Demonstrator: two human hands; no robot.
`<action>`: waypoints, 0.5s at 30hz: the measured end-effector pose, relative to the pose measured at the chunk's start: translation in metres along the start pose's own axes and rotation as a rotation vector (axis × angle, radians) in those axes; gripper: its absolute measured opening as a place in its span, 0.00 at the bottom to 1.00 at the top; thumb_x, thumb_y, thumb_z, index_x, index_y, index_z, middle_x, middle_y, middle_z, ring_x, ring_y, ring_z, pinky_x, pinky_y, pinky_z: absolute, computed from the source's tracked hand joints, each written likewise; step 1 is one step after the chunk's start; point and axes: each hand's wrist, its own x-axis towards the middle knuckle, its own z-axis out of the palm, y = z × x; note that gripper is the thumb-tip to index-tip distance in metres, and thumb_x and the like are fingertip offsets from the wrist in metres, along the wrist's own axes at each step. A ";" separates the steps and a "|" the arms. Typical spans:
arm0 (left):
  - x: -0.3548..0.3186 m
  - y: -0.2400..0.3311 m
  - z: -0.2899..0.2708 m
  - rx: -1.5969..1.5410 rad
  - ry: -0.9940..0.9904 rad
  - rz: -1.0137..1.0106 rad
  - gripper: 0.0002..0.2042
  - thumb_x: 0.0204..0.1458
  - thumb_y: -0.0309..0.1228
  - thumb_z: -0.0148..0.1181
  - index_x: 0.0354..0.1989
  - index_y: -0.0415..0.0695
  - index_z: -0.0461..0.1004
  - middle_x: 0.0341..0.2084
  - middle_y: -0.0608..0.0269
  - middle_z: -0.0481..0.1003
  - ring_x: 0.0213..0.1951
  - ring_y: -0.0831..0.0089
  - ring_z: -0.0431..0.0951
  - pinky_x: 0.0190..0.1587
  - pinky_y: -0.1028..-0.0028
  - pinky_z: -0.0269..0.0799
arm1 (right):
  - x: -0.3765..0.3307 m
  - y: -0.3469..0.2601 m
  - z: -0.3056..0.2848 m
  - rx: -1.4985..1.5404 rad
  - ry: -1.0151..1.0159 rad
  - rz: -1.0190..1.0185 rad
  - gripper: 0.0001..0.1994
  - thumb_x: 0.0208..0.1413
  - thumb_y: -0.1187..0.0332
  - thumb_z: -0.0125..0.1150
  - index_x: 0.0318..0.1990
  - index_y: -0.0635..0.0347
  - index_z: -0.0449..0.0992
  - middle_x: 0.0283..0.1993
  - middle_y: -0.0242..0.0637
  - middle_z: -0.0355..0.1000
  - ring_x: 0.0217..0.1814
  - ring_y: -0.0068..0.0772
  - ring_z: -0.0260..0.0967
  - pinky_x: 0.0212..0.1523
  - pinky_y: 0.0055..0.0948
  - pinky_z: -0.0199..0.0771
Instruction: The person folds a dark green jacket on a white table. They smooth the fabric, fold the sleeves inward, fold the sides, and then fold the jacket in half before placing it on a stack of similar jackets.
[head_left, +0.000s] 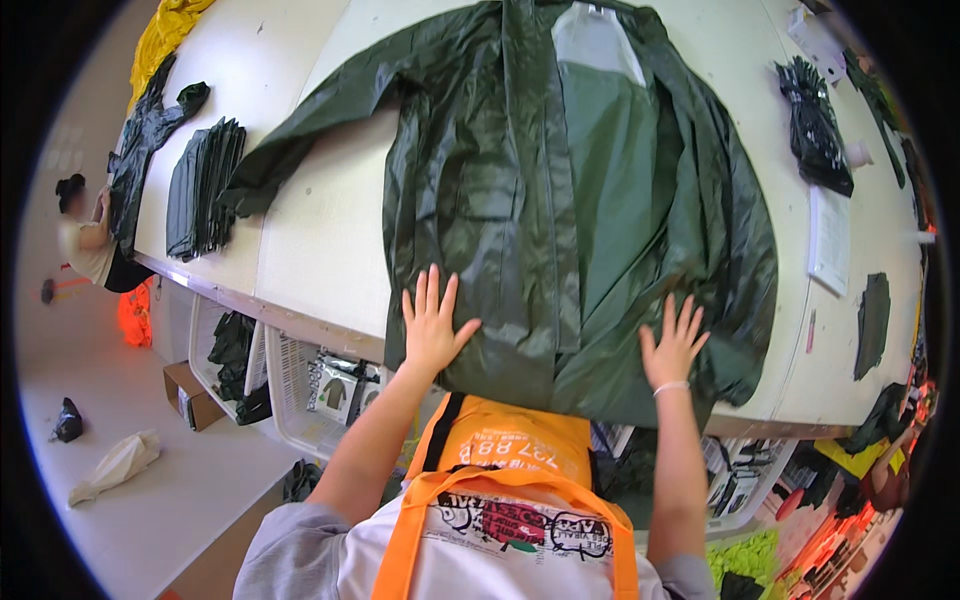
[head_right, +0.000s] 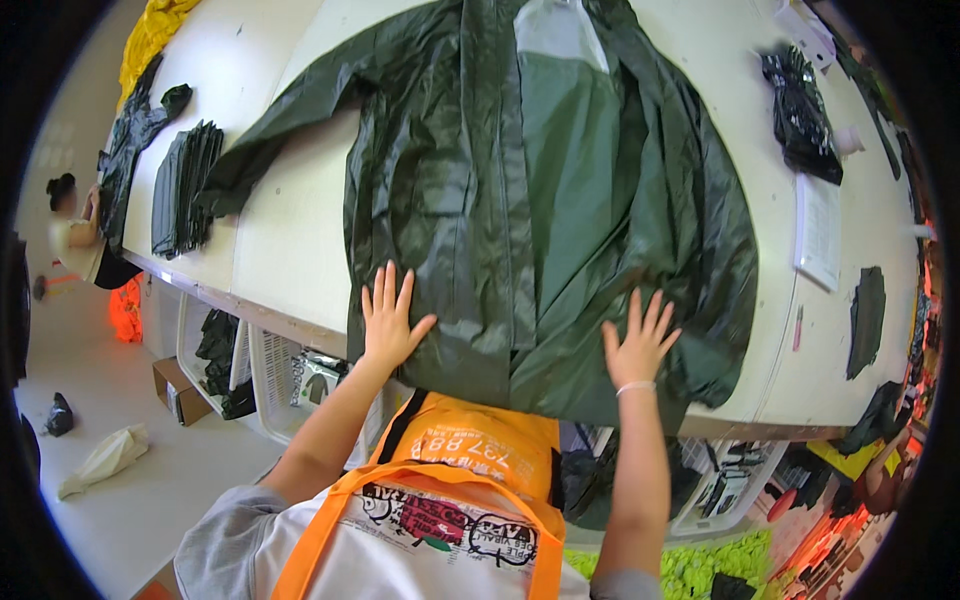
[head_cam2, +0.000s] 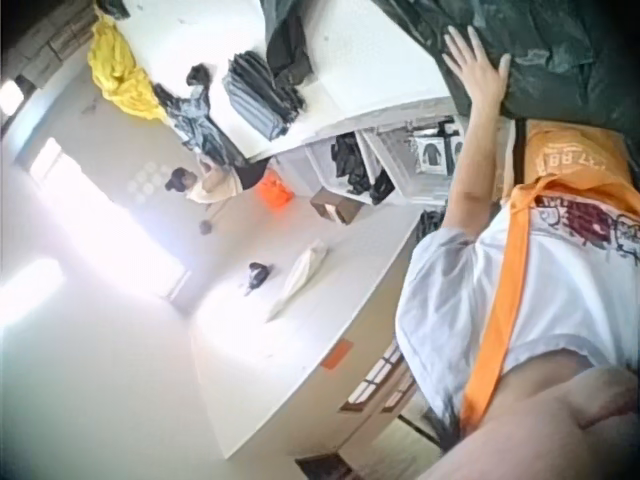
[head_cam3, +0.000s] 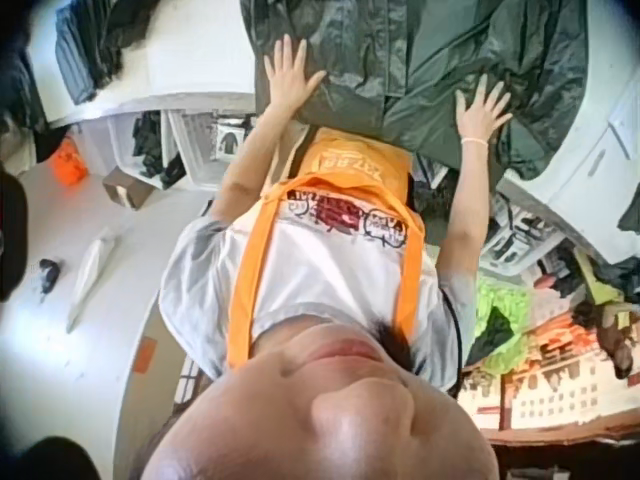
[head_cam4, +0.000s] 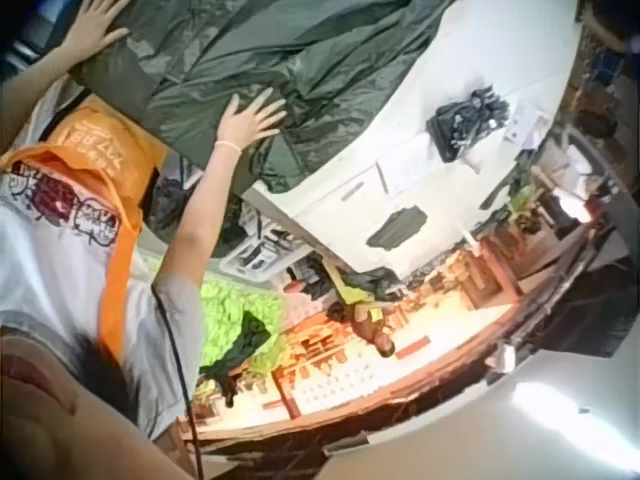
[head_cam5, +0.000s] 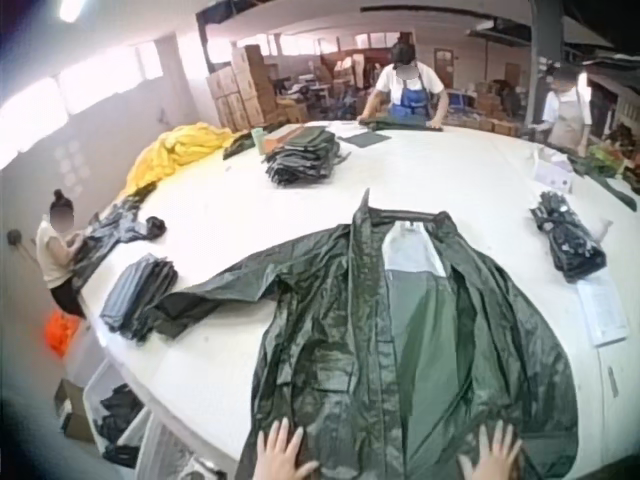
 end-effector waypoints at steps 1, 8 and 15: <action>0.006 -0.003 -0.002 -0.007 0.015 0.014 0.39 0.48 0.53 0.56 0.65 0.47 0.53 0.67 0.48 0.45 0.67 0.51 0.44 0.64 0.47 0.39 | 0.006 -0.003 -0.001 -0.054 0.093 0.033 0.35 0.52 0.53 0.56 0.67 0.50 0.52 0.72 0.45 0.40 0.72 0.58 0.35 0.65 0.61 0.36; 0.022 -0.019 0.010 0.016 0.093 0.061 0.39 0.47 0.54 0.57 0.65 0.50 0.54 0.67 0.52 0.47 0.67 0.53 0.46 0.64 0.47 0.40 | -0.029 -0.152 -0.015 0.455 0.168 -0.192 0.12 0.47 0.65 0.64 0.37 0.60 0.75 0.38 0.41 0.71 0.43 0.45 0.68 0.43 0.37 0.70; 0.022 -0.021 -0.001 -0.005 0.142 0.074 0.31 0.49 0.45 0.59 0.61 0.46 0.60 0.65 0.52 0.51 0.66 0.52 0.48 0.63 0.46 0.43 | -0.011 -0.180 0.024 0.637 -0.156 0.119 0.09 0.43 0.66 0.66 0.28 0.61 0.76 0.28 0.45 0.73 0.34 0.49 0.71 0.38 0.38 0.72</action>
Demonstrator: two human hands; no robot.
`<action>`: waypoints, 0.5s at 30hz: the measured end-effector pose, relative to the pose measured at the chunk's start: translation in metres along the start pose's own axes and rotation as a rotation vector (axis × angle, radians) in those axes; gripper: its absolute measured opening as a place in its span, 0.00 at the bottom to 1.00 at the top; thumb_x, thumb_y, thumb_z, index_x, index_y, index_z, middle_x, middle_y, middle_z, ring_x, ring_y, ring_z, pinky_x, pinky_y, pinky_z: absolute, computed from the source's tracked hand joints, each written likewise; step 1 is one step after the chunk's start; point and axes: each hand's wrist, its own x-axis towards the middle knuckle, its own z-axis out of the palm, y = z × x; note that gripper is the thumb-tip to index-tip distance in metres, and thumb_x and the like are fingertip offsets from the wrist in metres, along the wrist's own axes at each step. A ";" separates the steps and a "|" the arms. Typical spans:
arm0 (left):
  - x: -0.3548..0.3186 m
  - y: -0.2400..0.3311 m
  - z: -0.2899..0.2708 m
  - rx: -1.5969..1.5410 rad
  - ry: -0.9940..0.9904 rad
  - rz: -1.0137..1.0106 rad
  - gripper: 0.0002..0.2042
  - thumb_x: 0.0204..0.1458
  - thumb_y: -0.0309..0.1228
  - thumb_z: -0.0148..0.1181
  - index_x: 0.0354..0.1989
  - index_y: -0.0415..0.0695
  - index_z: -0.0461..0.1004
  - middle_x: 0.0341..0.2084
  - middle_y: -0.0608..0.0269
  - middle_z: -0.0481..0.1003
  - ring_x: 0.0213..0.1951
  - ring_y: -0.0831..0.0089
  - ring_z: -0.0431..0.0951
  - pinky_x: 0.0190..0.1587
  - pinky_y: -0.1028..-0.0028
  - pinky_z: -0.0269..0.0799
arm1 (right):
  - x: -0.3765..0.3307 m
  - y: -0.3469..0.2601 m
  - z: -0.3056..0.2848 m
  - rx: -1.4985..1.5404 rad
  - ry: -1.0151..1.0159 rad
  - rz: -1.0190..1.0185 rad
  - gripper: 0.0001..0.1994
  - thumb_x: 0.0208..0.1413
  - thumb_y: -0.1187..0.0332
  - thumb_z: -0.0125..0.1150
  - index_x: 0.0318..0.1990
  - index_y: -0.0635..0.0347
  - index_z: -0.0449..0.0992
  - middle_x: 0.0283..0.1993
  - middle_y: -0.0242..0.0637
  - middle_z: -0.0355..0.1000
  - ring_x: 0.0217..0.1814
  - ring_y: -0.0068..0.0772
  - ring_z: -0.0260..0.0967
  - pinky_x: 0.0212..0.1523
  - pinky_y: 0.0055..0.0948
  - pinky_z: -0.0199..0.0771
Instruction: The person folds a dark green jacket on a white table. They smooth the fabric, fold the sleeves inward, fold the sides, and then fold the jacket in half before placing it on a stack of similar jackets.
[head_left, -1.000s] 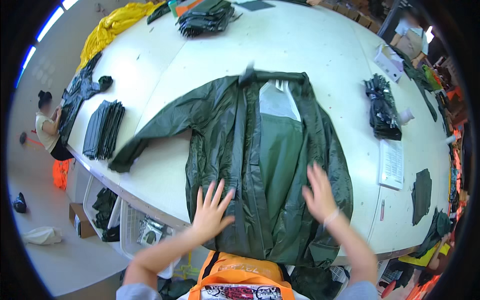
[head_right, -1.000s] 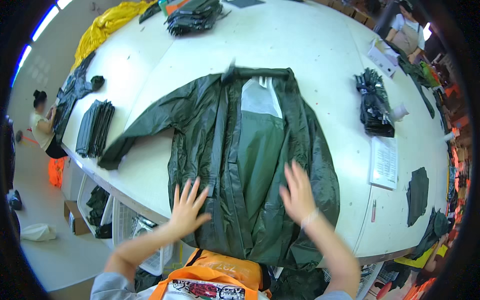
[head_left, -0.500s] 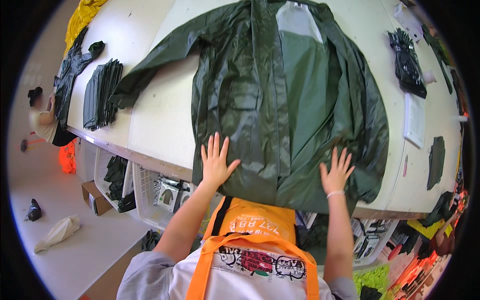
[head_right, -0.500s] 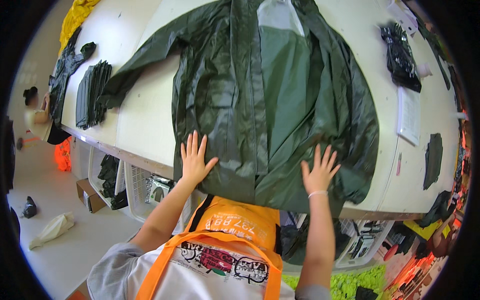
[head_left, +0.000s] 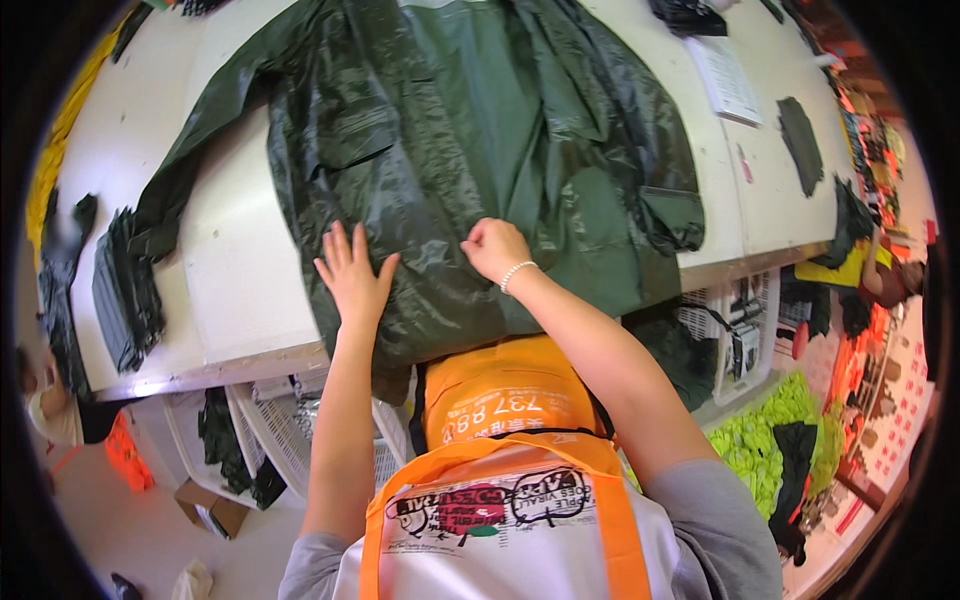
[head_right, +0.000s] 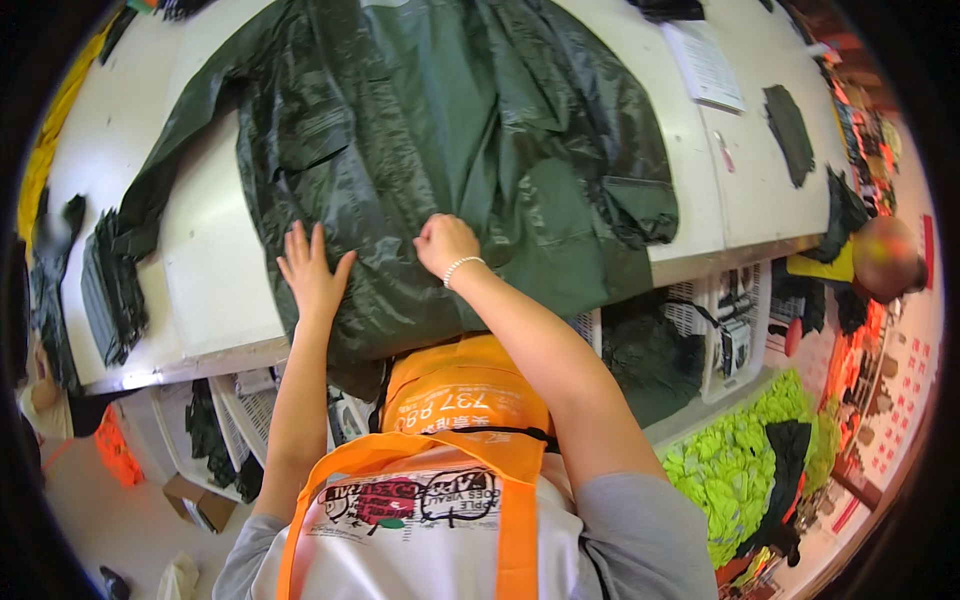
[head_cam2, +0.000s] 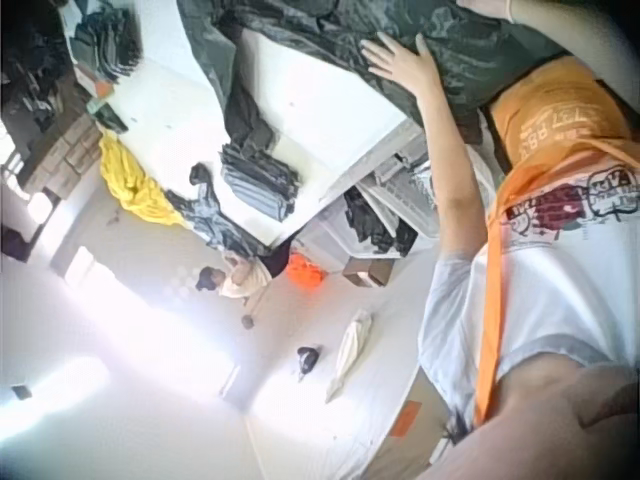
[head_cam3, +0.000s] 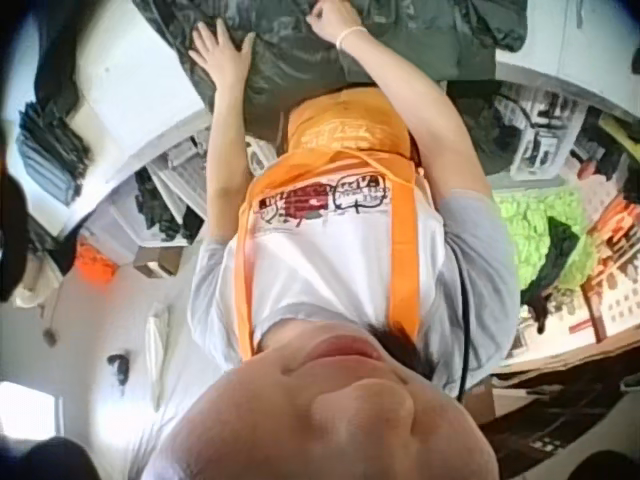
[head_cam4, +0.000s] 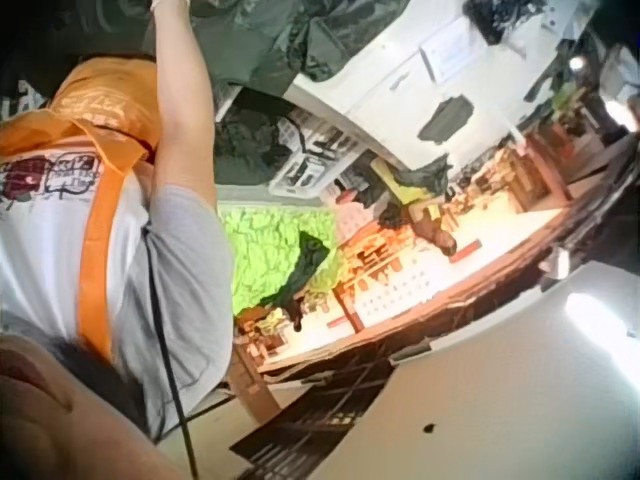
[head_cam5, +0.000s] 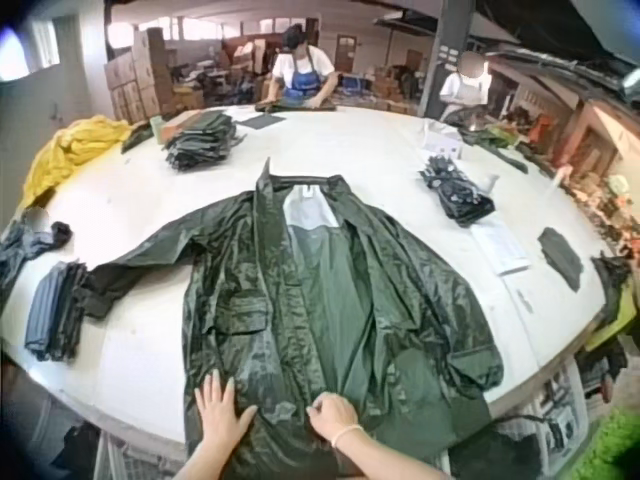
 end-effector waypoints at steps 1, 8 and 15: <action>-0.004 0.014 -0.008 -0.096 0.180 0.080 0.26 0.48 0.37 0.62 0.55 0.42 0.66 0.61 0.49 0.58 0.62 0.50 0.57 0.61 0.51 0.51 | -0.002 0.000 -0.004 0.125 -0.005 -0.005 0.09 0.43 0.66 0.65 0.27 0.62 0.75 0.26 0.44 0.73 0.32 0.47 0.71 0.36 0.37 0.73; -0.061 0.116 -0.023 -2.032 -0.666 -0.815 0.33 0.59 0.56 0.38 0.58 0.37 0.60 0.53 0.53 0.68 0.53 0.63 0.70 0.57 0.63 0.63 | -0.031 -0.043 -0.033 1.078 -0.356 0.093 0.08 0.56 0.70 0.58 0.31 0.58 0.64 0.24 0.25 0.64 0.23 0.14 0.58 0.23 0.17 0.61; -0.054 0.139 -0.019 -2.124 -0.142 -0.993 0.11 0.54 0.34 0.59 0.41 0.42 0.72 0.40 0.62 0.72 0.47 0.70 0.69 0.55 0.71 0.61 | -0.045 -0.012 -0.055 0.965 -0.317 0.016 0.06 0.58 0.70 0.55 0.34 0.61 0.66 0.28 0.29 0.69 0.30 0.19 0.69 0.32 0.21 0.74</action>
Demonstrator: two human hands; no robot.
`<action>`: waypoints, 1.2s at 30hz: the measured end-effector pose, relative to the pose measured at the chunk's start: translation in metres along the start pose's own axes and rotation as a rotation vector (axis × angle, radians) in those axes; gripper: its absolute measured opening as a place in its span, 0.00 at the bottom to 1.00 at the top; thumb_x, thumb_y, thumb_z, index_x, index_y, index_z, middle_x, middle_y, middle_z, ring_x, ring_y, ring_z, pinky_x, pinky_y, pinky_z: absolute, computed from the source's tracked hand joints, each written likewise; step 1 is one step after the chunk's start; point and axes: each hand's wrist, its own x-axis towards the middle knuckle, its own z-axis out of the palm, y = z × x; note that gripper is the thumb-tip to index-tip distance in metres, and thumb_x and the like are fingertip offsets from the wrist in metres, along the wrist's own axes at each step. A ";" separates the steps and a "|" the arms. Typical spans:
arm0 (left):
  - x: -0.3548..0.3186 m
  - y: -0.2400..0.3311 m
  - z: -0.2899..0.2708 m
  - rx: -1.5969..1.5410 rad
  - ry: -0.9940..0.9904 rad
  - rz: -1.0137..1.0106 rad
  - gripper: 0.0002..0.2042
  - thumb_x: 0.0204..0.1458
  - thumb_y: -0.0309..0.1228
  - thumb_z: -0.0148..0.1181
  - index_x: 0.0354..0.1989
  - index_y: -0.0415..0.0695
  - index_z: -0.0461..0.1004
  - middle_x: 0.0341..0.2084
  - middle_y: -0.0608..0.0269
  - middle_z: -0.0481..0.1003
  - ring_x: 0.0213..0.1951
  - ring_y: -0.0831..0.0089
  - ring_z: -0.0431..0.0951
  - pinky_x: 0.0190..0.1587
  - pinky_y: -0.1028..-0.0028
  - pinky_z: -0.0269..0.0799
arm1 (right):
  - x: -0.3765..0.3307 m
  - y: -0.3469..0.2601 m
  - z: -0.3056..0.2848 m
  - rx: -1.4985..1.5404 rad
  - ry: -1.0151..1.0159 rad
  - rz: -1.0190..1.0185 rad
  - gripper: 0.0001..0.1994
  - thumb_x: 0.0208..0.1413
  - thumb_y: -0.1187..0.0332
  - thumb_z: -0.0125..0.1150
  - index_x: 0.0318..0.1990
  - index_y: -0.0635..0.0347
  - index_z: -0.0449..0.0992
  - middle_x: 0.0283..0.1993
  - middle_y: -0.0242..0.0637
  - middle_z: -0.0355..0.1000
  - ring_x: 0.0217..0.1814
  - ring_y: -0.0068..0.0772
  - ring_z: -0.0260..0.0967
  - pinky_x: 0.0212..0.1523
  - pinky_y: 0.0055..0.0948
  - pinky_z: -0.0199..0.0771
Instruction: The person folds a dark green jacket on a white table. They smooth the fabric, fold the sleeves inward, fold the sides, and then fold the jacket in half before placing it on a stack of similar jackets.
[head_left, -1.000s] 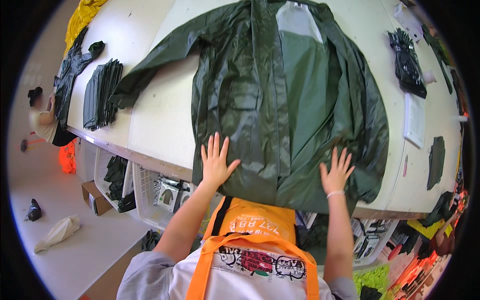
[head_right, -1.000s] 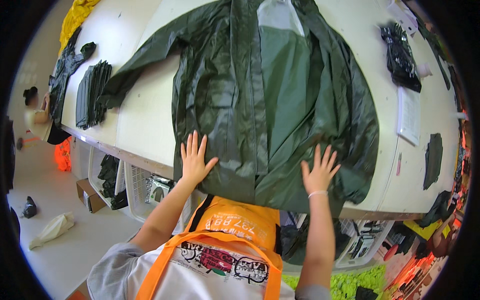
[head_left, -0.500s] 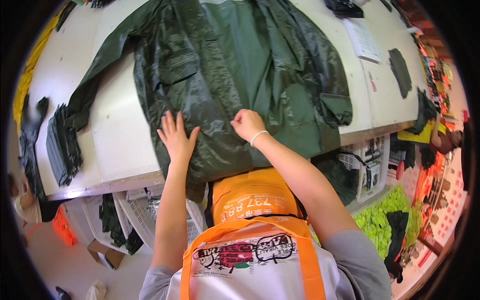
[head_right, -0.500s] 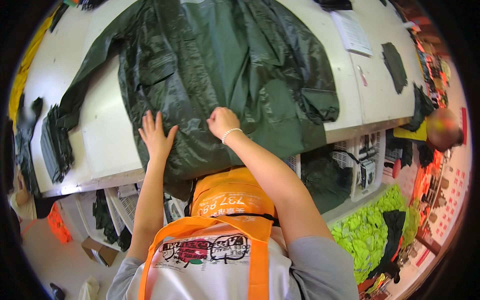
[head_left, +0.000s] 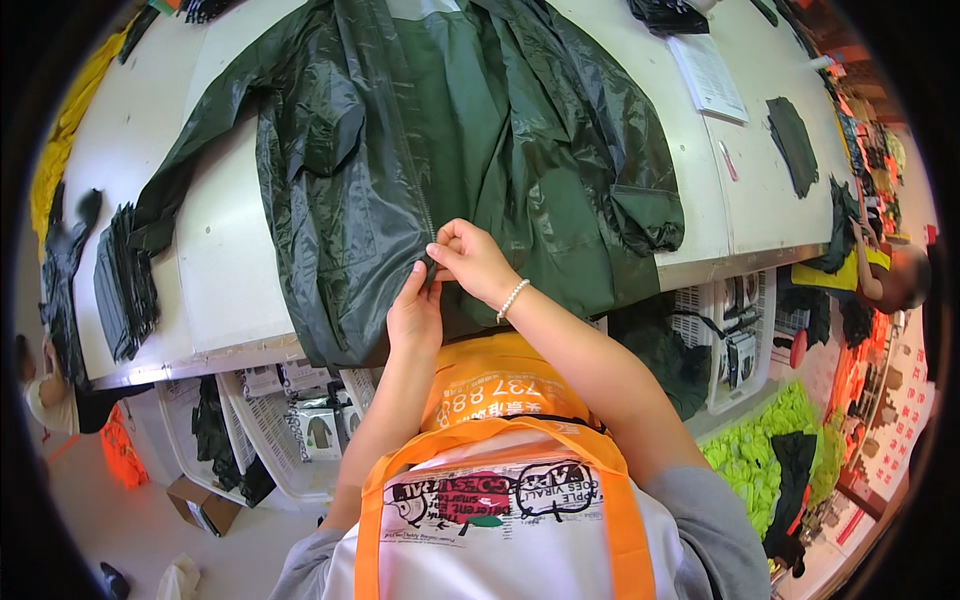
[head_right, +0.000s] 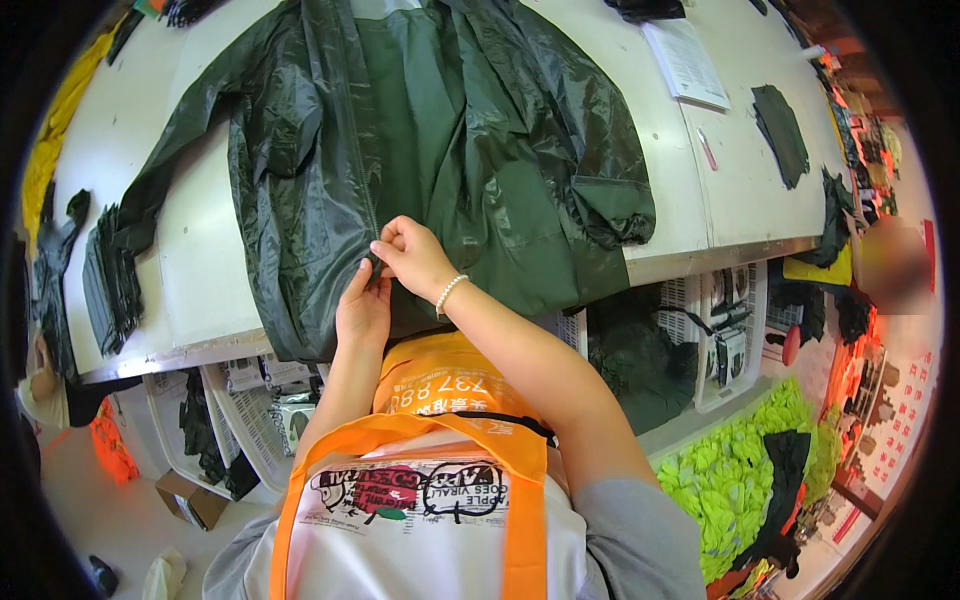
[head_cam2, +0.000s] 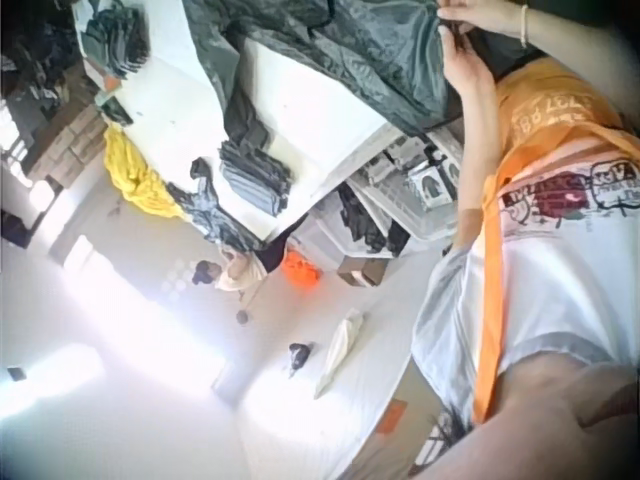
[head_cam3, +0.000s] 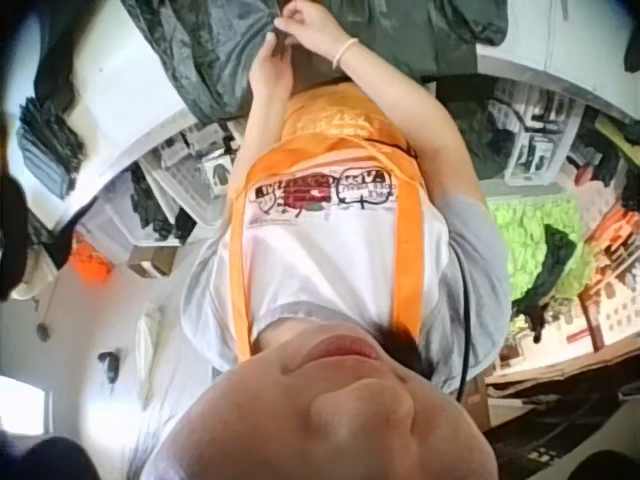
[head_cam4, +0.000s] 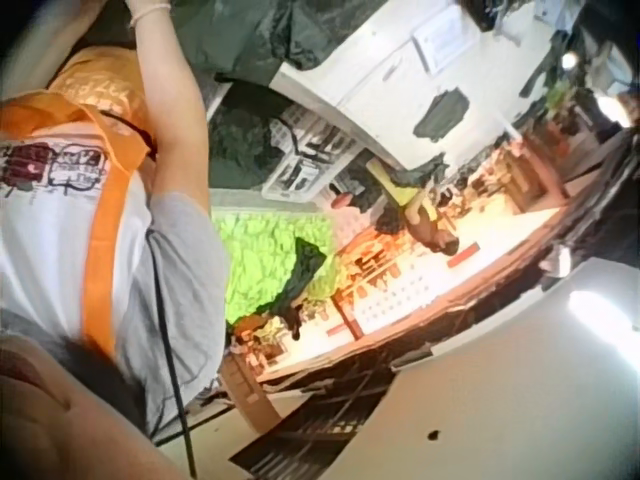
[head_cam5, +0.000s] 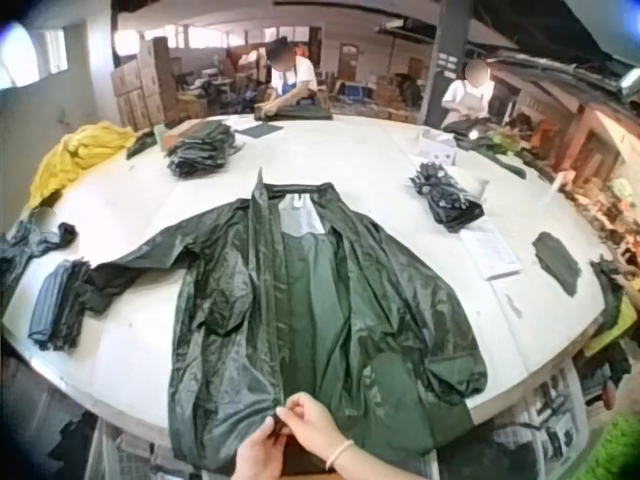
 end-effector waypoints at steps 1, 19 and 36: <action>0.001 -0.004 0.004 -0.021 0.091 -0.019 0.08 0.53 0.29 0.60 0.38 0.41 0.72 0.34 0.64 0.73 0.42 0.71 0.71 0.49 0.74 0.65 | -0.004 0.000 -0.006 -0.036 0.016 -0.009 0.06 0.58 0.70 0.55 0.35 0.61 0.67 0.29 0.30 0.70 0.30 0.20 0.70 0.32 0.21 0.74; -0.008 0.001 0.025 -0.215 0.053 -0.092 0.06 0.53 0.22 0.58 0.38 0.35 0.70 0.36 0.56 0.72 0.38 0.70 0.73 0.42 0.79 0.75 | -0.083 -0.065 -0.267 0.045 0.675 -0.284 0.11 0.57 0.72 0.45 0.39 0.71 0.73 0.35 0.32 0.72 0.36 0.27 0.67 0.42 0.29 0.69; 0.013 -0.079 0.069 0.165 -0.027 -0.353 0.06 0.53 0.25 0.58 0.38 0.39 0.71 0.38 0.59 0.73 0.42 0.69 0.72 0.49 0.69 0.69 | -0.037 0.024 -0.098 -0.642 0.491 -0.291 0.12 0.60 0.64 0.50 0.33 0.66 0.70 0.24 0.49 0.70 0.27 0.47 0.68 0.31 0.36 0.66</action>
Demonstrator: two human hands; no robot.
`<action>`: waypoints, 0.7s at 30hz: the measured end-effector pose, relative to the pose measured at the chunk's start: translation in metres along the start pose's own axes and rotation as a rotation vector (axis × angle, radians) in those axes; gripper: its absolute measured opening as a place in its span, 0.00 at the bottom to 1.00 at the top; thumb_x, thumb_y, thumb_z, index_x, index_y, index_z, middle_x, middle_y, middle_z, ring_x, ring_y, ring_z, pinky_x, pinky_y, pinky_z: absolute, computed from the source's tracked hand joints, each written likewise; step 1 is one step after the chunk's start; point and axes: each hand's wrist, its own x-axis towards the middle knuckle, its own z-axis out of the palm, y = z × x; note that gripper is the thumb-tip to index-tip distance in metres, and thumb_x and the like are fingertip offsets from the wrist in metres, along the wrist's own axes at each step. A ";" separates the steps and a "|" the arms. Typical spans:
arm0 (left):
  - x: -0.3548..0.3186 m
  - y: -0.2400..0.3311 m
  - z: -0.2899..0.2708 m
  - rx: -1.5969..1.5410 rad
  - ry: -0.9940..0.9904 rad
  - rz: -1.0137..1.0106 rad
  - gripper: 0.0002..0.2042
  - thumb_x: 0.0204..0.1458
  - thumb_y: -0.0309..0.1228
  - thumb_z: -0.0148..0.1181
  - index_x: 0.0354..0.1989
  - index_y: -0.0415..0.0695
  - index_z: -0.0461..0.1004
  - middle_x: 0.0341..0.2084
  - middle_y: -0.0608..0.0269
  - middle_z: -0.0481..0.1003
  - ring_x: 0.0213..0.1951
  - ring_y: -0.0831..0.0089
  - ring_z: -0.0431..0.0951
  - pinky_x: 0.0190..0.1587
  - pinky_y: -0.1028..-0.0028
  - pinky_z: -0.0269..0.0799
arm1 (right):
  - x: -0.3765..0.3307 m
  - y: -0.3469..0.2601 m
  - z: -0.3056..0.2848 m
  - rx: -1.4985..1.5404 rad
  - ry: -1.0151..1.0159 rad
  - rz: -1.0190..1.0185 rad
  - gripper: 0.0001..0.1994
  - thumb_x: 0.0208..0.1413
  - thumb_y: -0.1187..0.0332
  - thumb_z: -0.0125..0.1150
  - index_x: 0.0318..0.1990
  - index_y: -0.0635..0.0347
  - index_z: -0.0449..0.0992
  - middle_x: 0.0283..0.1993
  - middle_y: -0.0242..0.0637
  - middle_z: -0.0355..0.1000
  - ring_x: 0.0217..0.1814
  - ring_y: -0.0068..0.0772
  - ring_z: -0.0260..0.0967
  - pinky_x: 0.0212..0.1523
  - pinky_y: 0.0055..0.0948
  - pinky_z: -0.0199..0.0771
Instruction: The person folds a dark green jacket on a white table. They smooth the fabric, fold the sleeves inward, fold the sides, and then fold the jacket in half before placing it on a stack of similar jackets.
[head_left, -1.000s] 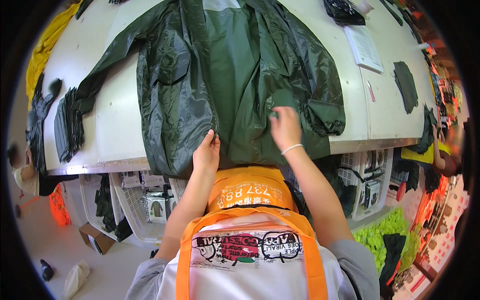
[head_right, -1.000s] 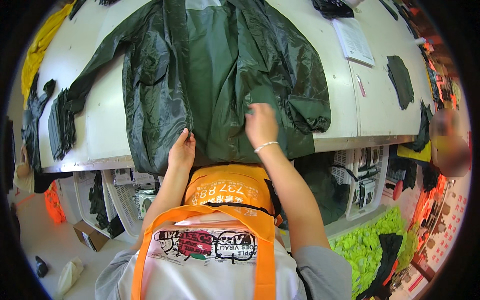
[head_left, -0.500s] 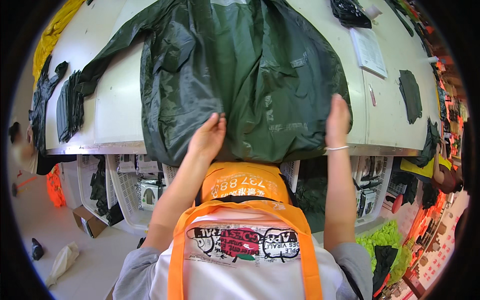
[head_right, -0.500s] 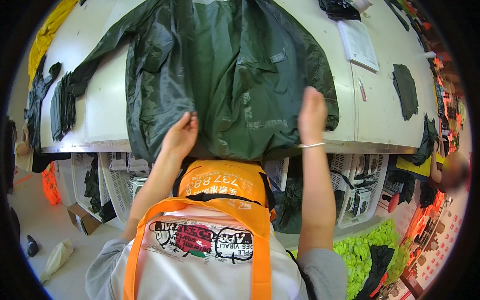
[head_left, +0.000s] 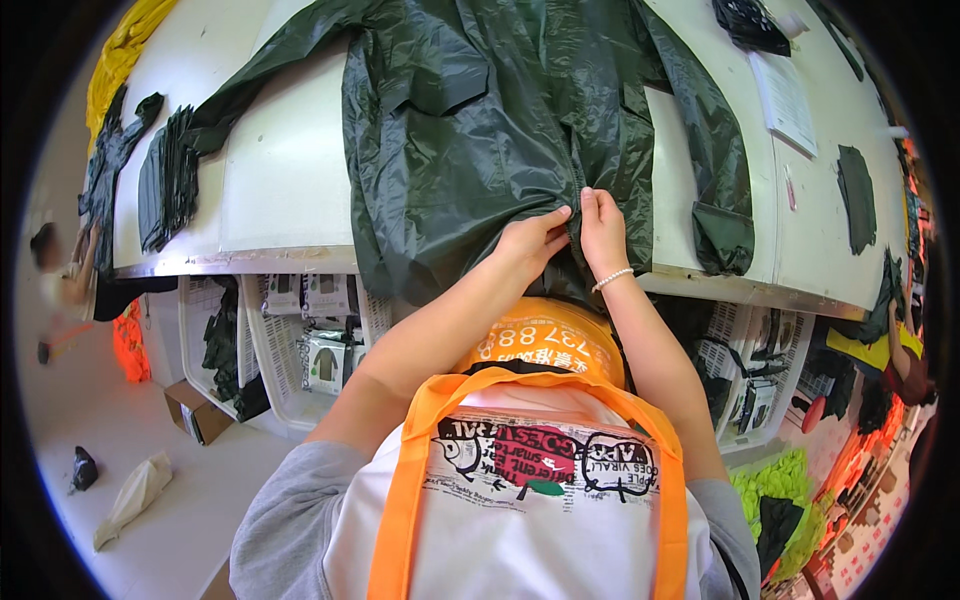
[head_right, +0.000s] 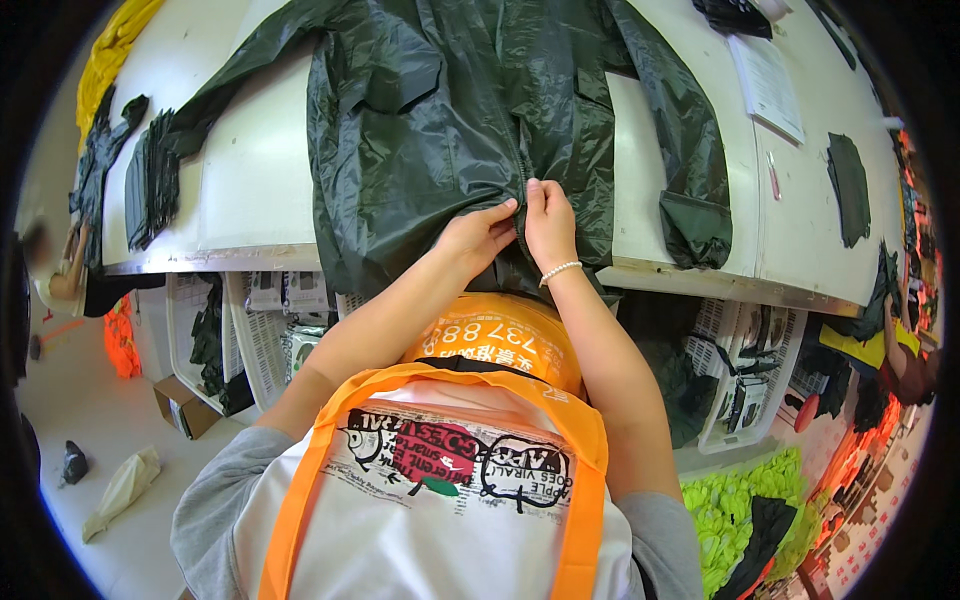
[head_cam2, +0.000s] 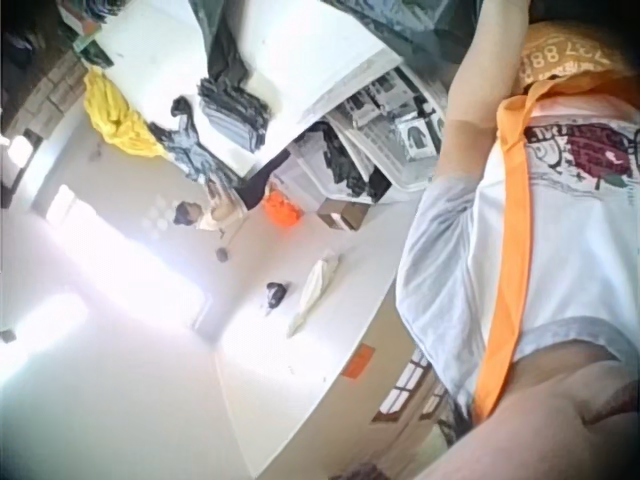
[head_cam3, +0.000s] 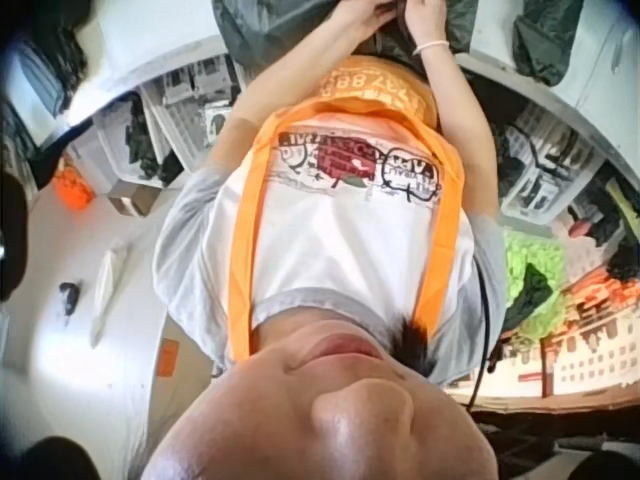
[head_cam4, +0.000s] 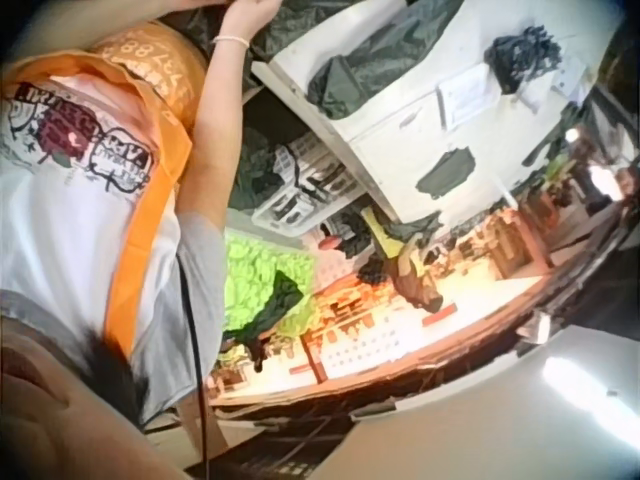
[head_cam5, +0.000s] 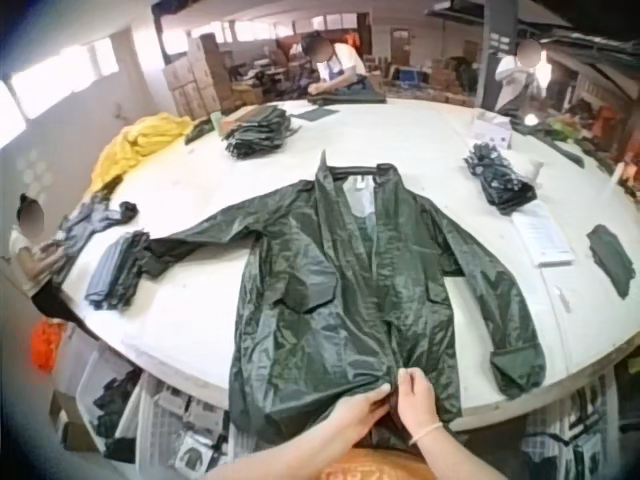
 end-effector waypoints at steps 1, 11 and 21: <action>0.004 0.002 -0.004 -0.007 -0.007 0.005 0.06 0.53 0.25 0.58 0.38 0.39 0.71 0.37 0.59 0.73 0.42 0.69 0.72 0.49 0.69 0.69 | -0.009 -0.009 -0.008 -0.039 -0.054 -0.001 0.10 0.58 0.65 0.53 0.35 0.66 0.70 0.24 0.48 0.70 0.25 0.45 0.68 0.30 0.34 0.66; 0.007 -0.005 0.001 0.068 0.060 0.077 0.09 0.53 0.27 0.60 0.39 0.34 0.72 0.39 0.57 0.73 0.43 0.66 0.74 0.50 0.70 0.72 | -0.041 -0.014 -0.044 -0.554 0.320 -0.562 0.12 0.47 0.68 0.65 0.35 0.59 0.70 0.25 0.35 0.67 0.26 0.36 0.66 0.29 0.32 0.66; -0.001 -0.009 0.008 0.010 0.026 0.090 0.08 0.53 0.26 0.60 0.37 0.34 0.72 0.37 0.57 0.74 0.40 0.68 0.75 0.46 0.72 0.72 | -0.064 -0.016 -0.030 -0.362 -0.058 -0.020 0.07 0.50 0.68 0.62 0.32 0.59 0.71 0.25 0.39 0.70 0.24 0.37 0.71 0.26 0.34 0.71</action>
